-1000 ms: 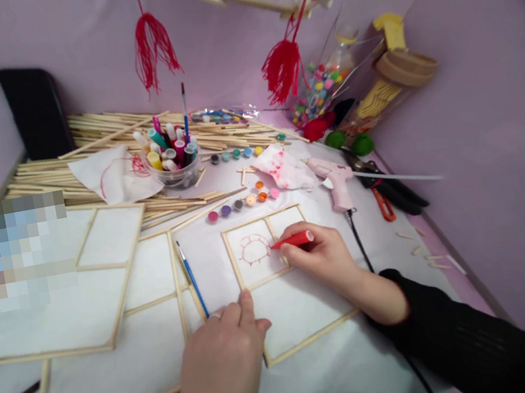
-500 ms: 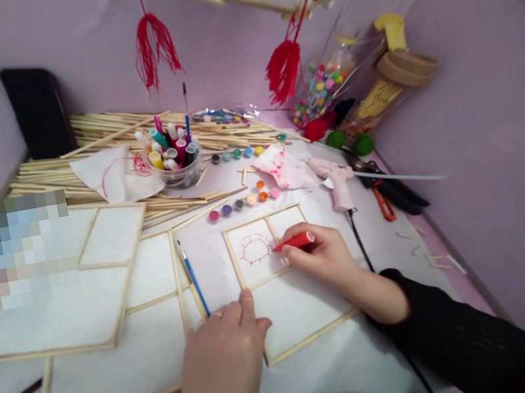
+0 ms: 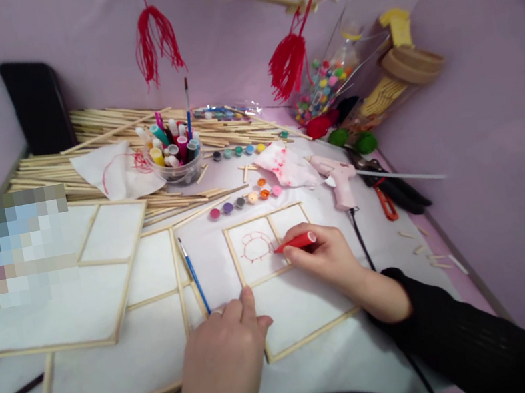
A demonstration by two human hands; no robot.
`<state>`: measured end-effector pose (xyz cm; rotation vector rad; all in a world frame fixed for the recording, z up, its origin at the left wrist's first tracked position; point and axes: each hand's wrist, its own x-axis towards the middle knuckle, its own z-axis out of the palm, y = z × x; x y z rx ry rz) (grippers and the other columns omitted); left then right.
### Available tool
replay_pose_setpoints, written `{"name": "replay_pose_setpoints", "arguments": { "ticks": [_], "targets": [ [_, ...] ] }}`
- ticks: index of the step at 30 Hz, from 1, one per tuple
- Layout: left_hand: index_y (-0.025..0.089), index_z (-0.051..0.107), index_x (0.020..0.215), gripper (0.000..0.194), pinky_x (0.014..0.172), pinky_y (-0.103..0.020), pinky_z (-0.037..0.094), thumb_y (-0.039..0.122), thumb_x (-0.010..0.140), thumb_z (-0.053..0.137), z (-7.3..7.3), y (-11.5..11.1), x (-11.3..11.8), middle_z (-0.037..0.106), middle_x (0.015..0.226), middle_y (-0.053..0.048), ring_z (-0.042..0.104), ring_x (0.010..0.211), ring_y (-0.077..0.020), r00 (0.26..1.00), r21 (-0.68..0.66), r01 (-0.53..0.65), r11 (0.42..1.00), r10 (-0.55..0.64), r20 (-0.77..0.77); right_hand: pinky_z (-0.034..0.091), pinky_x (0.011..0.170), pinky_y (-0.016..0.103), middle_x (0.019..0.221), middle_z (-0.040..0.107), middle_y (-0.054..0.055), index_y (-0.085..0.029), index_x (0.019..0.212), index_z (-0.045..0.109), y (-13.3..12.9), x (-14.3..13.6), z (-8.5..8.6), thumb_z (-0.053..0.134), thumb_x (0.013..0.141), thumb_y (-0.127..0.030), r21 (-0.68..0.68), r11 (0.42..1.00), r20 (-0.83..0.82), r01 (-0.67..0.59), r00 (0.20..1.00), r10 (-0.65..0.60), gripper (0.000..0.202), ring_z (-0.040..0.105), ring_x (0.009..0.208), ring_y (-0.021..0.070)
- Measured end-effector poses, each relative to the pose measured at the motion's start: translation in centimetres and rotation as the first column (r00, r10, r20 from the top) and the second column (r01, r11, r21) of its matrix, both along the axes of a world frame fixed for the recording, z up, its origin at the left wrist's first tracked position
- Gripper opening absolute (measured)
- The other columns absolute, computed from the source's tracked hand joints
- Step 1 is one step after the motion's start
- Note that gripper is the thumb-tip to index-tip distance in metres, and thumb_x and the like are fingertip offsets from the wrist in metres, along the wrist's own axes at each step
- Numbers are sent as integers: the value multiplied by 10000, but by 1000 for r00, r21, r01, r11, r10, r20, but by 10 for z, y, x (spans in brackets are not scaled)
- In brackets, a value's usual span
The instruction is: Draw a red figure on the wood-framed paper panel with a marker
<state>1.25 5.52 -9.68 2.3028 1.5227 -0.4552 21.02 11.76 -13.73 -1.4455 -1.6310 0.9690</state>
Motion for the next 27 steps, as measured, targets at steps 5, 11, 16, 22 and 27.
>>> {"name": "replay_pose_setpoints", "arguments": {
  "ticks": [5,11,16,22,27],
  "targets": [
    [164,536,1326,396,609,-351,550,251,944,481,2,-1,0,706,881,-82,686,781,-254,1000,-5,-13,1000,13,-5,494,610,282,718,702,29,-187,748,678,0,-1,0,643,741,-202,1,1000,0,-9,1000,9,39,621,635,157],
    [153,527,1332,399,623,-343,541,247,948,472,0,0,0,704,886,-82,682,797,-249,1000,-6,-10,1000,11,12,500,615,280,723,713,32,-185,753,681,-1,-1,0,646,740,-198,2,1000,1,-15,1000,15,39,636,645,163],
    [167,537,1326,394,615,-297,511,252,945,478,-1,0,0,708,891,-82,680,794,-229,1000,-6,-22,1000,22,7,506,615,282,729,717,32,-186,762,688,-1,-1,0,653,739,-207,-3,1000,-3,-23,1000,23,47,641,648,165],
    [149,546,1314,392,612,-307,513,242,936,494,1,-2,0,708,881,-86,679,785,-235,999,5,-27,1000,27,29,511,629,287,745,724,37,-189,768,694,0,-1,0,652,744,-211,-6,1000,-11,-24,1000,24,53,650,665,170],
    [136,556,1302,390,614,-334,535,234,927,510,1,-2,0,703,863,-89,678,780,-247,999,13,-25,1000,25,38,512,611,280,743,725,32,-194,767,692,0,-2,0,651,738,-206,-12,1000,-13,-21,1000,21,52,648,656,167]
  ]
}}
